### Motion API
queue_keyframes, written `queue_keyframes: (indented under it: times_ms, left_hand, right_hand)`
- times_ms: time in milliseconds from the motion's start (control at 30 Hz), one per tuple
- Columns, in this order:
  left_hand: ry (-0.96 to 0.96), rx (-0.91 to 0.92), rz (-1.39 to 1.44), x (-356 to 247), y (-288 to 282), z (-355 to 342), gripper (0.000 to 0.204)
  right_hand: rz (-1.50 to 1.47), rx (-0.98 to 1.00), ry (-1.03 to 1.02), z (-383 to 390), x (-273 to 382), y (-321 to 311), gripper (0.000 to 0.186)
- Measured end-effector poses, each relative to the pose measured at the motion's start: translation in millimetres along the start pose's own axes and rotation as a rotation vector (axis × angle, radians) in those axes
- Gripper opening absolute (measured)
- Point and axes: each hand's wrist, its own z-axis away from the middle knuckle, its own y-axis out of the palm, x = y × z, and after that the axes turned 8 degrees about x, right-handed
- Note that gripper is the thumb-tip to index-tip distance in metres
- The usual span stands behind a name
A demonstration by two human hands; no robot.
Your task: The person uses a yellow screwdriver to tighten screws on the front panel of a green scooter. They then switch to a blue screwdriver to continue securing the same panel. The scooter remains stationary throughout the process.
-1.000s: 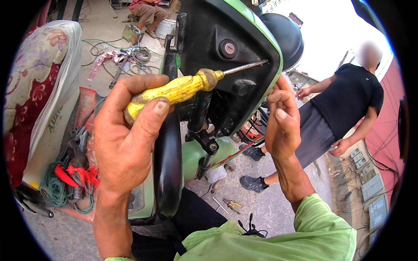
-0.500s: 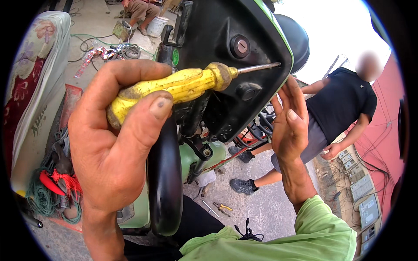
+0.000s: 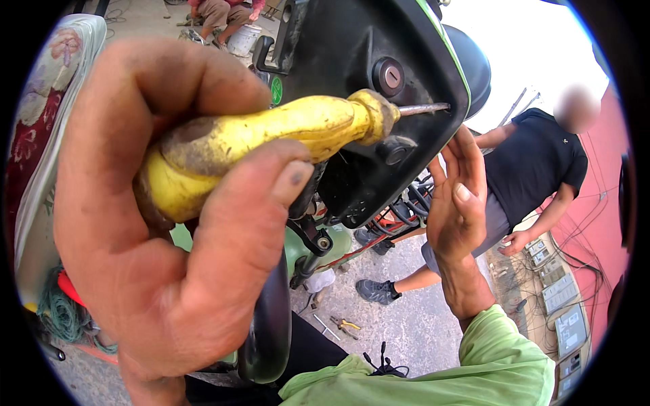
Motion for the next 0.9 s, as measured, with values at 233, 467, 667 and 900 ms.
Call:
queue_keyframes:
  times_ms: [233, 467, 667, 900]
  left_hand:
    - [0.074, 0.018, -0.001, 1.7, 3.9, -4.2, 0.035]
    - [0.111, 0.040, 0.073, -15.4, -18.2, -9.3, 0.035]
    - [0.185, -0.049, -0.070, -4.9, 4.7, -7.0, 0.040]
    - [0.132, -0.115, 0.240, -21.1, -0.2, 3.0, 0.043]
  right_hand:
    - [0.024, -0.026, 0.002, 4.0, -1.0, -0.1, 0.087]
    - [-0.066, -0.052, 0.004, -4.9, 9.6, 15.6, 0.089]
    - [0.023, -0.007, -0.003, 8.3, 7.4, 1.4, 0.087]
    - [-0.008, 0.003, -0.040, 8.5, 18.7, 16.3, 0.088]
